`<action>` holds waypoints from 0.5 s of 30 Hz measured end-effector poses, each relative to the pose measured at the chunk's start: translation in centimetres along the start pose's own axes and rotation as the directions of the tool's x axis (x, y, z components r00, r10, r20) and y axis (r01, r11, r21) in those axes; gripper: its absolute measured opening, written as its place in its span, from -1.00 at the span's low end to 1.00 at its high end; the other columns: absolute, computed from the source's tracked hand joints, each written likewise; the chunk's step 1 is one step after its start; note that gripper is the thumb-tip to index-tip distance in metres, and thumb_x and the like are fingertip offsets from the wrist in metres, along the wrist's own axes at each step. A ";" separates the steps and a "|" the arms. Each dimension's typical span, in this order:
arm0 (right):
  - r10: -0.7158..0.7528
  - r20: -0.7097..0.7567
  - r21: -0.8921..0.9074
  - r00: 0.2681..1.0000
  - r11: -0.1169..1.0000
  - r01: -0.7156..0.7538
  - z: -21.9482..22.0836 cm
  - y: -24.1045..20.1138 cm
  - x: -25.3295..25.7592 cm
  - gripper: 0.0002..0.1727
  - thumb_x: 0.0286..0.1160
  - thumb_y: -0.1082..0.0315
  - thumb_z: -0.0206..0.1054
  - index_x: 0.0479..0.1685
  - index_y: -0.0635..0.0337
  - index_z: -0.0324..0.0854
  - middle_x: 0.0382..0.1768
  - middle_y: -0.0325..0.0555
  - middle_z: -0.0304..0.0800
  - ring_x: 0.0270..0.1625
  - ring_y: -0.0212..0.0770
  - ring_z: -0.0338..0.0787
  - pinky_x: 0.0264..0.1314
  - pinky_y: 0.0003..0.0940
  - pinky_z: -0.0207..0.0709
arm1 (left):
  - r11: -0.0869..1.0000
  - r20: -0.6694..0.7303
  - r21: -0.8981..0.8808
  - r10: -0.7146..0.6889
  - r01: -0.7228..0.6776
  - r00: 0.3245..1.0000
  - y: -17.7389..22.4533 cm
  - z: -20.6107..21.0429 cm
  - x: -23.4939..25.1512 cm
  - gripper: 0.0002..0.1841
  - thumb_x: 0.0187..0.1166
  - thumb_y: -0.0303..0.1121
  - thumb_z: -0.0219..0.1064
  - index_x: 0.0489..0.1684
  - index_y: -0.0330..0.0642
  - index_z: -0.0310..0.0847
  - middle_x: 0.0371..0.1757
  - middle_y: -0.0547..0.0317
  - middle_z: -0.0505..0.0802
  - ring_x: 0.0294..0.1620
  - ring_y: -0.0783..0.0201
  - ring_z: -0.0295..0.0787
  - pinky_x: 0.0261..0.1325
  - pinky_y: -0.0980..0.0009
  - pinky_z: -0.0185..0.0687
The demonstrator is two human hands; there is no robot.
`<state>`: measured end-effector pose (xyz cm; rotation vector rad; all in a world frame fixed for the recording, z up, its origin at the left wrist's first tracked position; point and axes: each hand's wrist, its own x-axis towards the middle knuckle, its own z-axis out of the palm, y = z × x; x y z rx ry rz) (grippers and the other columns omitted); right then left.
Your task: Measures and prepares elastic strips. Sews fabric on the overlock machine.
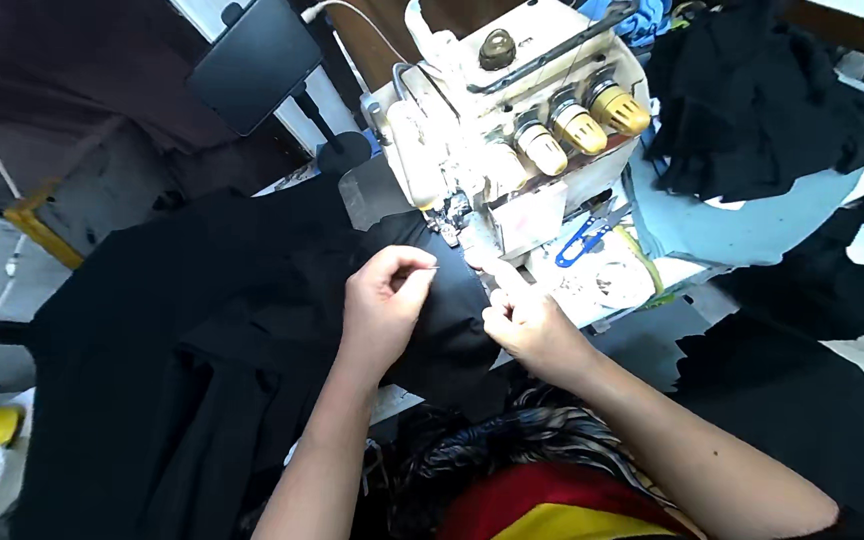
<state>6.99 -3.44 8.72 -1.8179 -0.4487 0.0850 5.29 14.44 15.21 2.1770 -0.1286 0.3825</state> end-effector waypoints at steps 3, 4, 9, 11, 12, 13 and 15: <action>0.006 -0.019 -0.034 1.000 0.999 -0.007 0.0 -0.3 -0.1 -0.31 0.35 0.46 0.17 0.65 0.17 0.45 -0.72 -0.45 0.27 -0.67 -0.58 0.23 -0.58 -0.60 0.18 | 0.994 0.175 0.094 0.046 -0.063 0.984 1.5 0.7 2.3 -0.93 0.52 -0.57 0.35 -0.26 -0.23 0.74 -0.24 0.27 0.79 -0.31 0.62 0.66 -0.21 0.71 0.58; 0.016 -0.023 -0.029 1.000 0.999 -0.017 0.0 -0.4 -0.2 -0.31 0.35 0.46 0.17 0.65 0.21 0.43 -0.73 -0.46 0.26 -0.68 -0.59 0.23 -0.58 -0.62 0.17 | 0.988 0.214 0.137 0.036 -0.066 0.976 1.5 1.0 3.1 -0.94 0.53 -0.55 0.37 -0.30 -0.23 0.75 -0.31 0.27 0.78 -0.33 0.60 0.64 -0.23 0.68 0.53; 0.045 -0.020 -0.023 0.999 0.999 -0.046 0.1 -0.2 -0.2 -0.24 0.36 0.43 0.17 0.72 0.35 0.24 -0.70 -0.48 0.21 -0.65 -0.60 0.23 -0.55 -0.64 0.16 | 0.953 0.287 0.298 -0.040 -0.049 0.957 1.3 1.4 4.9 -0.97 0.48 -0.55 0.42 -0.26 -0.27 0.70 -0.44 0.18 0.73 -0.42 0.44 0.62 -0.29 0.51 0.52; 0.041 -0.021 -0.039 0.999 0.998 -0.042 0.2 -0.2 -0.2 -0.26 0.37 0.43 0.18 0.69 0.38 0.25 -0.70 -0.49 0.21 -0.64 -0.62 0.23 -0.54 -0.66 0.15 | 0.948 0.300 0.313 -0.042 -0.057 0.953 1.5 1.4 5.0 -0.95 0.48 -0.57 0.41 -0.22 -0.28 0.67 -0.42 0.16 0.73 -0.43 0.42 0.62 -0.29 0.49 0.53; 0.040 -0.022 -0.048 0.999 0.998 -0.041 0.2 -0.2 -0.2 -0.28 0.37 0.43 0.18 0.67 0.38 0.27 -0.69 -0.48 0.22 -0.64 -0.63 0.23 -0.54 -0.66 0.15 | 0.943 0.310 0.326 -0.036 -0.071 0.950 1.5 1.4 5.0 -0.94 0.48 -0.57 0.41 -0.21 -0.28 0.67 -0.40 0.14 0.75 -0.41 0.39 0.65 -0.27 0.46 0.57; 0.038 -0.022 -0.054 0.999 0.998 -0.039 0.2 -0.3 -0.1 -0.27 0.35 0.44 0.19 0.68 0.33 0.29 -0.69 -0.48 0.23 -0.64 -0.62 0.23 -0.55 -0.66 0.15 | 0.935 0.323 0.345 -0.033 -0.085 0.946 1.6 1.3 5.1 -0.93 0.48 -0.57 0.42 -0.20 -0.28 0.67 -0.39 0.13 0.76 -0.40 0.37 0.68 -0.25 0.43 0.60; 0.037 -0.004 -0.062 0.999 0.997 -0.037 0.1 -0.5 0.1 -0.23 0.33 0.46 0.18 0.74 0.20 0.29 -0.73 -0.47 0.23 -0.68 -0.59 0.23 -0.58 -0.62 0.16 | 0.919 0.346 0.378 -0.032 -0.109 0.938 1.8 1.3 5.3 -0.91 0.46 -0.58 0.44 -0.18 -0.30 0.68 -0.40 0.11 0.76 -0.40 0.32 0.68 -0.26 0.37 0.59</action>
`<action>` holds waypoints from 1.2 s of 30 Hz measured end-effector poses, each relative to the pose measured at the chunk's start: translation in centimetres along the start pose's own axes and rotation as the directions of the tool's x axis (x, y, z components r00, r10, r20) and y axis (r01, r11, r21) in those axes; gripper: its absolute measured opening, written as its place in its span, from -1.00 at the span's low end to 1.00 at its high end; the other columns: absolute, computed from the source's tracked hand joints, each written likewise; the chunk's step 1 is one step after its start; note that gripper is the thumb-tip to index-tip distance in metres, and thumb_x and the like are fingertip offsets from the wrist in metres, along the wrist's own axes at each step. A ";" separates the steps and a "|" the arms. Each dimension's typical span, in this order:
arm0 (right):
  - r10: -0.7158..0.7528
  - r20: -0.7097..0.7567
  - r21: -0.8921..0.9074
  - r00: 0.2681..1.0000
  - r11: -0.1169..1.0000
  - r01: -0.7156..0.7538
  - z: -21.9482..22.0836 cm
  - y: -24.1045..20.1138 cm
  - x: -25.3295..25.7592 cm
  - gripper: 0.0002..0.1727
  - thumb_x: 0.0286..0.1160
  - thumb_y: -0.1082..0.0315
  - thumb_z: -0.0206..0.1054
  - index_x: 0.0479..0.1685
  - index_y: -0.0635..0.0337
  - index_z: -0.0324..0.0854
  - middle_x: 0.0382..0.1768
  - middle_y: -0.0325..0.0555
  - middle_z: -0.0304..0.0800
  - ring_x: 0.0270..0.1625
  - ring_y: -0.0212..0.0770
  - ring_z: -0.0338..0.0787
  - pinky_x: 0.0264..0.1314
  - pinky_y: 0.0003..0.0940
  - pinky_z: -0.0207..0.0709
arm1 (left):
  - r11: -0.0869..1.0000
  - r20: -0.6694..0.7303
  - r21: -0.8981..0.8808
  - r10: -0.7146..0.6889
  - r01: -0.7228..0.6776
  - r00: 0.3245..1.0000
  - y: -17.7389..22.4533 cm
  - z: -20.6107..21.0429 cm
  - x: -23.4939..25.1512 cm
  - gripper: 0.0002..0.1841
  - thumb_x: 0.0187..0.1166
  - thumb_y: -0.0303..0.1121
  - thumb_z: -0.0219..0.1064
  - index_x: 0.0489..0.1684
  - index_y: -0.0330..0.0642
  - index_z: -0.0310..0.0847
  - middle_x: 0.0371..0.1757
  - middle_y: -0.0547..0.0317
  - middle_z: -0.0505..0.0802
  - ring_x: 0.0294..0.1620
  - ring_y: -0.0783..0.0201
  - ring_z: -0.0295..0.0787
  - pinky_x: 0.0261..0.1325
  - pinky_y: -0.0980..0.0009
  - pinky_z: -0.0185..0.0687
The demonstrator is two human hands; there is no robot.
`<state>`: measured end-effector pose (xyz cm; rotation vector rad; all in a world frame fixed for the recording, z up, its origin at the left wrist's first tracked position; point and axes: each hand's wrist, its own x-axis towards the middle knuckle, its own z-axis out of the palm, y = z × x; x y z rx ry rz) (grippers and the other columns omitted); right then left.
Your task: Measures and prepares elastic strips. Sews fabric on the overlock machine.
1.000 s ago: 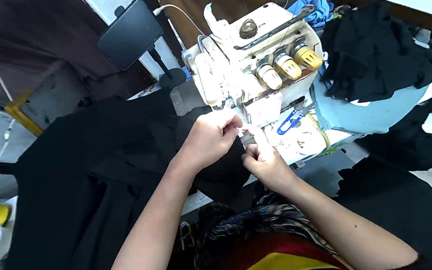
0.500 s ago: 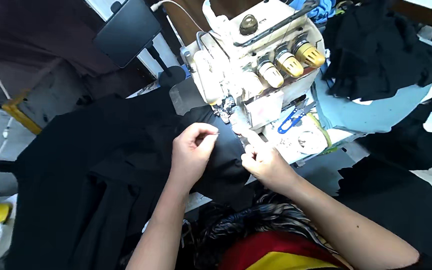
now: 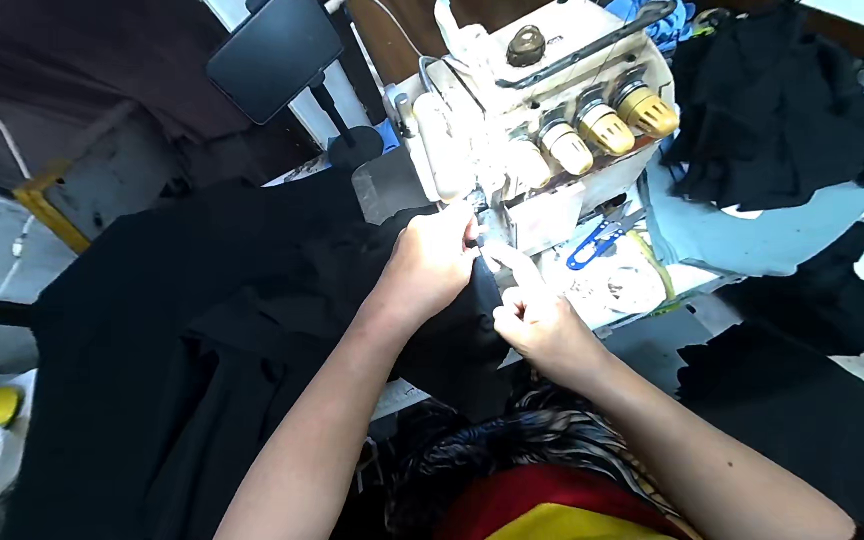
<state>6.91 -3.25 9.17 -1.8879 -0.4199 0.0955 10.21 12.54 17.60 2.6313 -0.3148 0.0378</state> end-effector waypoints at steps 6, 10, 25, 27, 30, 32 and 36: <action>0.006 0.050 -0.145 0.999 0.989 0.002 -0.4 -0.7 0.6 -0.22 0.40 0.47 0.17 0.78 -0.04 0.30 -0.68 -0.34 0.33 -0.63 -0.44 0.28 -0.53 -0.44 0.23 | 0.996 0.008 0.083 -0.019 0.019 1.000 0.4 0.1 0.3 -0.90 0.46 -0.58 0.42 -0.16 -0.29 0.68 -0.44 0.08 0.73 -0.38 0.22 0.69 -0.26 0.26 0.59; -0.074 0.013 -0.250 0.997 0.965 0.075 -0.4 -0.7 0.6 -0.28 0.34 0.46 0.17 0.69 0.10 0.43 -0.71 -0.27 0.42 -0.65 -0.36 0.36 -0.56 -0.35 0.30 | 0.989 -0.160 0.122 0.107 -0.088 0.981 -0.9 1.1 -1.2 -0.95 0.45 -0.55 0.43 -0.26 -0.34 0.72 -0.33 0.01 0.76 -0.27 0.16 0.75 -0.14 0.22 0.69; 0.034 0.020 -0.135 0.999 0.990 -0.031 -0.8 -0.5 0.3 -0.42 0.36 0.39 0.20 0.48 0.28 0.46 -0.69 -0.50 0.21 -0.64 -0.62 0.25 -0.53 -0.64 0.18 | 0.890 -0.272 0.322 0.414 -0.323 0.869 -3.8 3.6 -3.5 -0.73 0.47 -0.42 0.29 -0.03 -0.25 0.89 -0.13 -0.04 0.85 -0.01 -0.02 0.75 0.05 0.18 0.63; 0.031 0.022 -0.144 0.999 0.989 -0.027 -0.9 -0.6 0.3 -0.31 0.36 0.39 0.21 0.64 0.25 0.37 -0.69 -0.49 0.21 -0.64 -0.60 0.24 -0.54 -0.62 0.17 | 0.882 -0.252 0.332 0.424 -0.334 0.870 -3.8 3.3 -3.4 -0.74 0.49 -0.42 0.28 -0.06 -0.26 0.89 -0.14 -0.04 0.86 -0.01 -0.02 0.77 0.07 0.18 0.64; 0.023 0.022 -0.162 0.999 0.987 -0.019 -0.9 -0.9 0.3 -0.29 0.35 0.40 0.21 0.65 0.26 0.34 -0.70 -0.49 0.21 -0.64 -0.61 0.25 -0.54 -0.63 0.16 | 0.870 -0.224 0.337 0.446 -0.361 0.867 -4.0 3.0 -3.2 -0.75 0.51 -0.40 0.27 -0.10 -0.25 0.89 -0.17 -0.03 0.85 -0.05 0.01 0.76 0.06 0.19 0.61; 0.018 0.028 -0.169 0.999 0.986 -0.013 -1.0 -0.9 0.3 -0.24 0.34 0.40 0.20 0.72 0.22 0.29 -0.71 -0.48 0.21 -0.64 -0.59 0.25 -0.55 -0.60 0.17 | 0.862 -0.210 0.342 0.459 -0.375 0.863 -4.1 2.8 -3.1 -0.73 0.51 -0.40 0.26 -0.07 -0.24 0.89 -0.19 -0.02 0.85 -0.06 0.01 0.76 0.03 0.19 0.62; 0.059 0.050 -0.195 0.997 0.980 -0.049 -1.2 -1.4 0.6 -0.26 0.38 0.42 0.21 0.73 0.10 0.32 -0.67 -0.43 0.25 -0.62 -0.54 0.27 -0.52 -0.57 0.20 | 0.862 -0.201 0.340 0.457 -0.376 0.867 -4.0 2.8 -2.9 -0.74 0.51 -0.39 0.27 -0.10 -0.25 0.89 -0.21 -0.02 0.83 -0.09 0.01 0.74 -0.01 0.19 0.61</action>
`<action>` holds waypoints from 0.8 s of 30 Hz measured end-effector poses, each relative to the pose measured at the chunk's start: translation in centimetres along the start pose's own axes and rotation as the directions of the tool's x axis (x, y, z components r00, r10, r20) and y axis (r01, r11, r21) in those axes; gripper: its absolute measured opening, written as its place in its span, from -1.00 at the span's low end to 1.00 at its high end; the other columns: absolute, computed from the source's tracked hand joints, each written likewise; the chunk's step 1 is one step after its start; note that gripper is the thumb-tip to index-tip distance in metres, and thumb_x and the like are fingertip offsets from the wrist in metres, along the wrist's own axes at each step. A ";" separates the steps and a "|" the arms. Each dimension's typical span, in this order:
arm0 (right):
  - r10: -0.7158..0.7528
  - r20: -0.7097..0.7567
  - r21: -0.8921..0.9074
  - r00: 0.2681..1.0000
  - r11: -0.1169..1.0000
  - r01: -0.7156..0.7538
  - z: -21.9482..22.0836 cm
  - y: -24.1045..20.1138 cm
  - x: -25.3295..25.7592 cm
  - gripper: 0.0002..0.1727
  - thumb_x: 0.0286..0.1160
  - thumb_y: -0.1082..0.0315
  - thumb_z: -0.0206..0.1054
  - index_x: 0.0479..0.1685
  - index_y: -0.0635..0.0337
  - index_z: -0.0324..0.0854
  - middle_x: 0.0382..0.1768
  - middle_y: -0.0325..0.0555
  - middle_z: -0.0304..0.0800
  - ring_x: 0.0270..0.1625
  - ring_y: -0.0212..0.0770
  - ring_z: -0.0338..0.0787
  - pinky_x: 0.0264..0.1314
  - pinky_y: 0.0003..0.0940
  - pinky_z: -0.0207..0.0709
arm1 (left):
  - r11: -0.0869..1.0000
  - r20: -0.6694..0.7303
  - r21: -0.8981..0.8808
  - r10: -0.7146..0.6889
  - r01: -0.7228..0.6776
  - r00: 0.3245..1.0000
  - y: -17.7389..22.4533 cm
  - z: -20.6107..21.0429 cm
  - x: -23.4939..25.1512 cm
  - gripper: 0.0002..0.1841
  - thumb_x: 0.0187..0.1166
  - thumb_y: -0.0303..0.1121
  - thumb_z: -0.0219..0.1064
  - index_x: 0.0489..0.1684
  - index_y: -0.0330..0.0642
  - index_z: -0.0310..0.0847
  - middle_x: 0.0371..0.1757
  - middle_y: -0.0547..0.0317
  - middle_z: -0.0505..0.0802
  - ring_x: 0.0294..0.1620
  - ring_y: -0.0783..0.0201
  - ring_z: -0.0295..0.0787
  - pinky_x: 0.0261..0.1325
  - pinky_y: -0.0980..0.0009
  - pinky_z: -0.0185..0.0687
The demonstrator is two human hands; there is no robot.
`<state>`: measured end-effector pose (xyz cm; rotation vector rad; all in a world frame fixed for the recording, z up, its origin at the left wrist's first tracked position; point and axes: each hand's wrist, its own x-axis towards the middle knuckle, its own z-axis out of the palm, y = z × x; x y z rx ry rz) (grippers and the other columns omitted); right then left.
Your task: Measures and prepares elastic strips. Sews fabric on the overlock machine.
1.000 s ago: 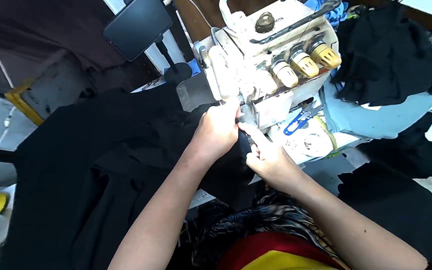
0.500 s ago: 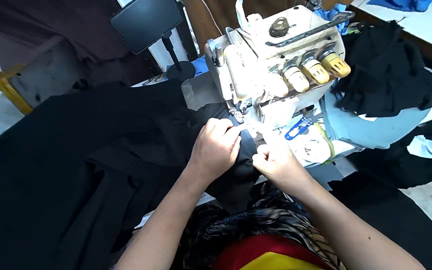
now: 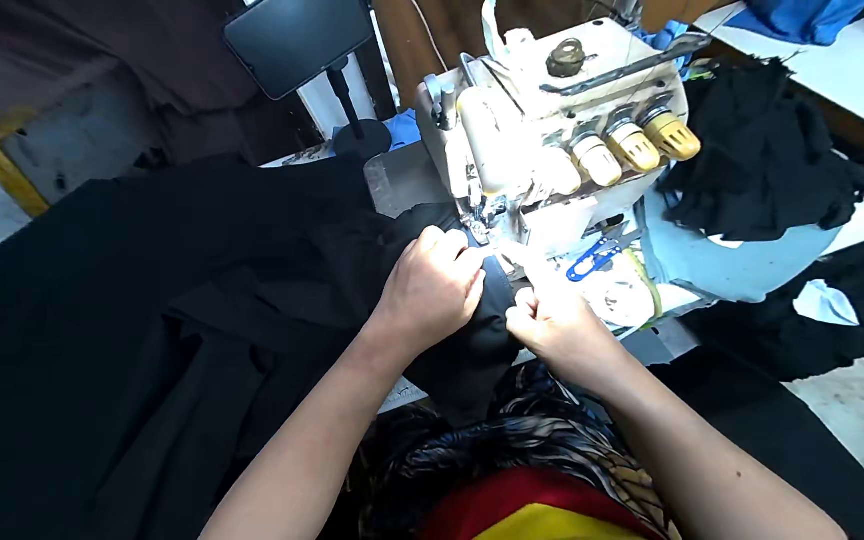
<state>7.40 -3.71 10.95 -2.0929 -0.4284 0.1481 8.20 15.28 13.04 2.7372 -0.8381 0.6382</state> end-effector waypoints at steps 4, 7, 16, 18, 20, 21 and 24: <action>-0.022 0.033 -0.078 0.999 0.997 0.025 -0.3 -0.2 0.5 -0.24 0.36 0.44 0.19 0.74 -0.06 0.36 -0.61 -0.30 0.42 -0.56 -0.40 0.36 -0.49 -0.37 0.29 | 0.998 0.000 -0.013 -0.065 0.065 0.998 0.6 0.1 0.0 -0.76 0.48 -0.40 0.30 -0.09 -0.26 0.89 -0.18 -0.02 0.82 -0.06 -0.01 0.74 0.01 0.15 0.62; -0.011 0.069 -0.138 0.998 0.990 0.021 -0.7 -0.6 0.6 -0.22 0.40 0.46 0.18 0.78 -0.08 0.32 -0.54 -0.18 0.57 -0.49 -0.30 0.46 -0.41 -0.25 0.37 | 0.997 -0.018 -0.021 -0.080 0.080 0.997 0.8 0.2 -0.1 -0.77 0.45 -0.41 0.31 -0.14 -0.28 0.88 -0.20 -0.01 0.82 -0.07 0.00 0.73 -0.02 0.16 0.62; -0.010 0.100 -0.172 0.995 0.985 0.027 -1.5 -1.0 0.8 -0.28 0.44 0.43 0.18 0.75 0.01 0.38 -0.61 -0.25 0.51 -0.52 -0.35 0.42 -0.44 -0.32 0.31 | 0.994 -0.051 -0.040 -0.101 0.099 0.994 0.9 0.5 0.0 -0.76 0.42 -0.41 0.29 -0.16 -0.28 0.88 -0.16 0.00 0.84 -0.03 -0.01 0.74 -0.01 0.13 0.62; -0.038 0.084 -0.153 0.996 0.987 0.051 -1.5 -0.7 0.8 -0.29 0.41 0.41 0.18 0.72 0.02 0.42 -0.60 -0.26 0.53 -0.52 -0.37 0.42 -0.45 -0.33 0.32 | 0.994 -0.052 -0.030 -0.102 0.101 0.993 1.0 0.6 0.0 -0.76 0.43 -0.40 0.29 -0.16 -0.28 0.87 -0.15 -0.01 0.84 -0.03 -0.01 0.74 -0.01 0.13 0.61; -0.043 0.085 -0.135 0.995 0.989 0.054 -1.6 -0.7 0.9 -0.30 0.41 0.42 0.18 0.71 0.05 0.43 -0.57 -0.23 0.57 -0.51 -0.34 0.45 -0.43 -0.30 0.35 | 0.995 -0.064 -0.017 -0.095 0.095 0.993 0.9 0.7 0.0 -0.77 0.41 -0.40 0.29 -0.20 -0.30 0.87 -0.18 -0.01 0.83 -0.06 -0.01 0.74 -0.04 0.13 0.61; -0.032 0.090 -0.125 0.995 0.991 0.044 -1.6 -0.8 1.0 -0.30 0.42 0.42 0.18 0.71 0.04 0.43 -0.55 -0.22 0.59 -0.50 -0.34 0.46 -0.42 -0.30 0.37 | 0.995 -0.065 -0.010 -0.095 0.094 0.993 0.9 0.7 0.0 -0.77 0.40 -0.40 0.30 -0.21 -0.29 0.88 -0.19 -0.01 0.83 -0.06 -0.01 0.74 -0.05 0.13 0.61; -0.023 0.104 -0.081 0.994 0.996 0.032 -1.7 -0.6 1.1 -0.29 0.41 0.42 0.18 0.72 0.02 0.42 -0.48 -0.19 0.65 -0.44 -0.33 0.51 -0.36 -0.27 0.41 | 0.995 -0.056 0.004 -0.101 0.101 0.993 1.0 0.7 0.0 -0.77 0.43 -0.39 0.29 -0.22 -0.29 0.87 -0.19 -0.02 0.83 -0.05 -0.01 0.74 -0.04 0.12 0.60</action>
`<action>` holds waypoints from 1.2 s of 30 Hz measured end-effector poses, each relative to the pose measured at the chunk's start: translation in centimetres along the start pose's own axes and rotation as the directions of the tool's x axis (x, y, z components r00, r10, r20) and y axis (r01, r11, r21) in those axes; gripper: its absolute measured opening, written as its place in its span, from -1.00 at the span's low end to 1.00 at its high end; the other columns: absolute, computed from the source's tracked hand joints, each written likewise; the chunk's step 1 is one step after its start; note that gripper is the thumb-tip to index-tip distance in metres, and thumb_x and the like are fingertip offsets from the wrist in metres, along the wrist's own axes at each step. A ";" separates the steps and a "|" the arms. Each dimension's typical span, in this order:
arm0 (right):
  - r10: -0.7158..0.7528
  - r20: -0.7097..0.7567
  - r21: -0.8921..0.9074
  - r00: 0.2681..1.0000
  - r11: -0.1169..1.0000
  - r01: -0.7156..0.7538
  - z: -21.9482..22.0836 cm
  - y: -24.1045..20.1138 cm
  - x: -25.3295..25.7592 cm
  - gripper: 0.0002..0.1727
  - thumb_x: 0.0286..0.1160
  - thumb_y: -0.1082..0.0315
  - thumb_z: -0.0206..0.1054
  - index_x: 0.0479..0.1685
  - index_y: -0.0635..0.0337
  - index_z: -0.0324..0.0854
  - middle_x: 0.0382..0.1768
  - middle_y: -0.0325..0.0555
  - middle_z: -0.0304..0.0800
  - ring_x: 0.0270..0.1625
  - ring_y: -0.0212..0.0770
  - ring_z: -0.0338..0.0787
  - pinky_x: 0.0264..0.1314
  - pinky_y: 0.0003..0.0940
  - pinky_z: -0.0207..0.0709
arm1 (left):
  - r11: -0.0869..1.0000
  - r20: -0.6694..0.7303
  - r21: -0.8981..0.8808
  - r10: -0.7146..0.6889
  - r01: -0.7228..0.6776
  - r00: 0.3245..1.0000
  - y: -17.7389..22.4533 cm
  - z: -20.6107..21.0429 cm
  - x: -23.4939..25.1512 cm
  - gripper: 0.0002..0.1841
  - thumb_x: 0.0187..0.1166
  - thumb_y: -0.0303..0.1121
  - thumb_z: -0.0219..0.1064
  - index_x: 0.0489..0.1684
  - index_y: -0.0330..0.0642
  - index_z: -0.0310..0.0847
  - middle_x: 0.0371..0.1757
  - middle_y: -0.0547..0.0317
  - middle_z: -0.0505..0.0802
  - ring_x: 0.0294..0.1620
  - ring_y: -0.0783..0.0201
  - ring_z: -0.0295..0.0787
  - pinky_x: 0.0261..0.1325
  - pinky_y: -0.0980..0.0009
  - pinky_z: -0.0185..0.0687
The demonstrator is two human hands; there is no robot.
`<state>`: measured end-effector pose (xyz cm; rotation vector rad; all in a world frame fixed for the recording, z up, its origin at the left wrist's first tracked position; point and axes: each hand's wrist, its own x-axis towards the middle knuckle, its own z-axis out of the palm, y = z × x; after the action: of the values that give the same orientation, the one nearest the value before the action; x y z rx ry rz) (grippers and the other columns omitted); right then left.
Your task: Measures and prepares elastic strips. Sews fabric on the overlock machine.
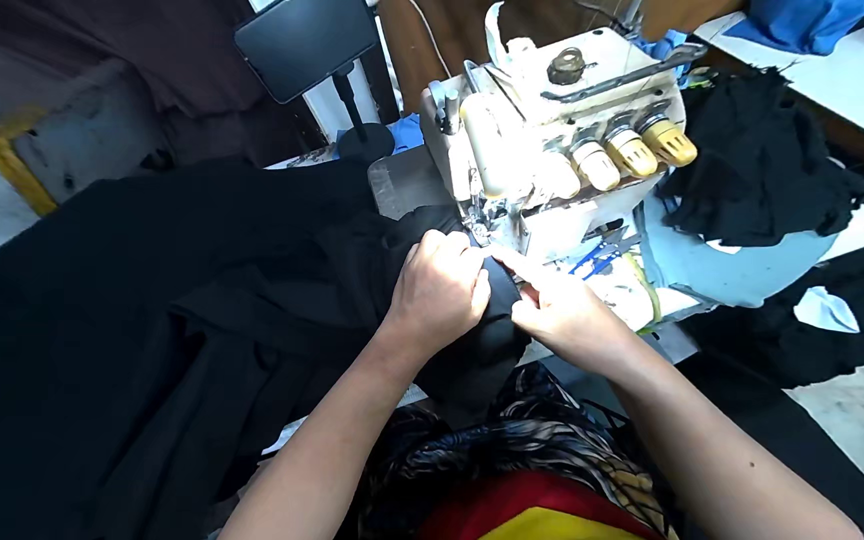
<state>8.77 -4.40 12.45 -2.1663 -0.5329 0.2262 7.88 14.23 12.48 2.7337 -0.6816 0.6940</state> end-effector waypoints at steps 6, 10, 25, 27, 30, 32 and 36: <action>0.021 0.015 0.046 1.000 0.999 -0.022 0.1 0.4 0.5 -0.28 0.42 0.38 0.22 0.74 0.00 0.40 -0.33 -0.09 0.77 -0.32 -0.26 0.64 -0.21 -0.17 0.53 | 1.000 -0.013 0.005 -0.023 0.023 1.000 -0.2 0.2 0.1 -0.75 0.43 -0.40 0.28 -0.17 -0.28 0.88 -0.18 -0.01 0.83 -0.05 -0.01 0.75 -0.03 0.11 0.61; 0.031 0.009 0.105 0.999 0.994 -0.032 0.1 0.5 0.6 -0.30 0.45 0.39 0.21 0.74 0.00 0.40 -0.43 -0.17 0.66 -0.39 -0.33 0.53 -0.28 -0.26 0.45 | 0.999 -0.014 0.010 -0.048 0.048 0.999 -0.3 0.3 0.2 -0.74 0.42 -0.37 0.28 -0.18 -0.30 0.87 -0.17 -0.03 0.83 -0.03 -0.04 0.75 0.01 0.10 0.62; 0.021 -0.155 0.424 0.988 0.904 0.047 1.7 1.4 0.0 -0.29 0.34 0.53 0.25 0.65 0.18 0.37 -0.67 -0.47 0.34 -0.62 -0.60 0.40 -0.50 -0.70 0.32 | 0.990 -0.016 0.077 -0.118 0.118 0.993 -0.2 0.6 0.1 -0.53 0.47 -0.06 0.30 0.01 -0.31 0.85 0.00 -0.12 0.84 0.11 -0.13 0.72 0.09 0.02 0.60; 0.011 -0.197 0.382 0.980 0.922 0.066 1.8 1.4 0.4 -0.34 0.39 0.53 0.25 0.62 0.18 0.39 -0.63 -0.43 0.41 -0.61 -0.58 0.42 -0.49 -0.67 0.37 | 0.983 -0.004 0.098 -0.154 0.153 0.988 -0.4 0.6 0.4 -0.53 0.50 -0.04 0.29 0.00 -0.32 0.84 0.03 -0.14 0.82 0.14 -0.16 0.70 0.08 -0.02 0.59; 0.039 -0.226 0.387 0.973 0.921 0.053 1.8 1.1 0.9 -0.38 0.47 0.54 0.26 0.62 0.12 0.42 -0.64 -0.38 0.47 -0.62 -0.53 0.47 -0.53 -0.62 0.39 | 0.974 0.015 0.112 -0.198 0.195 0.980 0.1 0.5 0.4 -0.54 0.54 -0.11 0.23 0.06 -0.36 0.80 0.16 -0.22 0.79 0.24 -0.22 0.67 0.18 -0.10 0.55; 0.049 -0.205 0.427 0.978 0.903 0.045 1.5 1.1 0.9 -0.39 0.49 0.56 0.27 0.61 0.12 0.43 -0.66 -0.37 0.47 -0.62 -0.52 0.49 -0.51 -0.62 0.42 | 0.983 -0.058 0.111 -0.139 0.144 0.989 1.1 0.9 -0.6 -0.54 0.48 -0.12 0.25 0.03 -0.36 0.80 0.23 -0.25 0.79 0.36 -0.23 0.67 0.37 -0.12 0.53; 0.009 -0.136 0.517 0.991 0.853 0.063 0.7 1.6 1.2 -0.41 0.52 0.61 0.22 0.60 0.17 0.37 -0.63 -0.32 0.55 -0.59 -0.50 0.58 -0.44 -0.62 0.53 | 0.977 -0.300 0.211 0.050 0.015 0.953 2.8 4.4 -3.1 -0.64 0.38 -0.09 0.43 0.01 -0.12 0.81 0.21 -0.17 0.84 0.35 -0.17 0.72 0.42 -0.07 0.48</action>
<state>10.06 -4.17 10.75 -1.6264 -0.3703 0.1826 5.78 11.57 7.50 2.7164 -0.5900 1.2251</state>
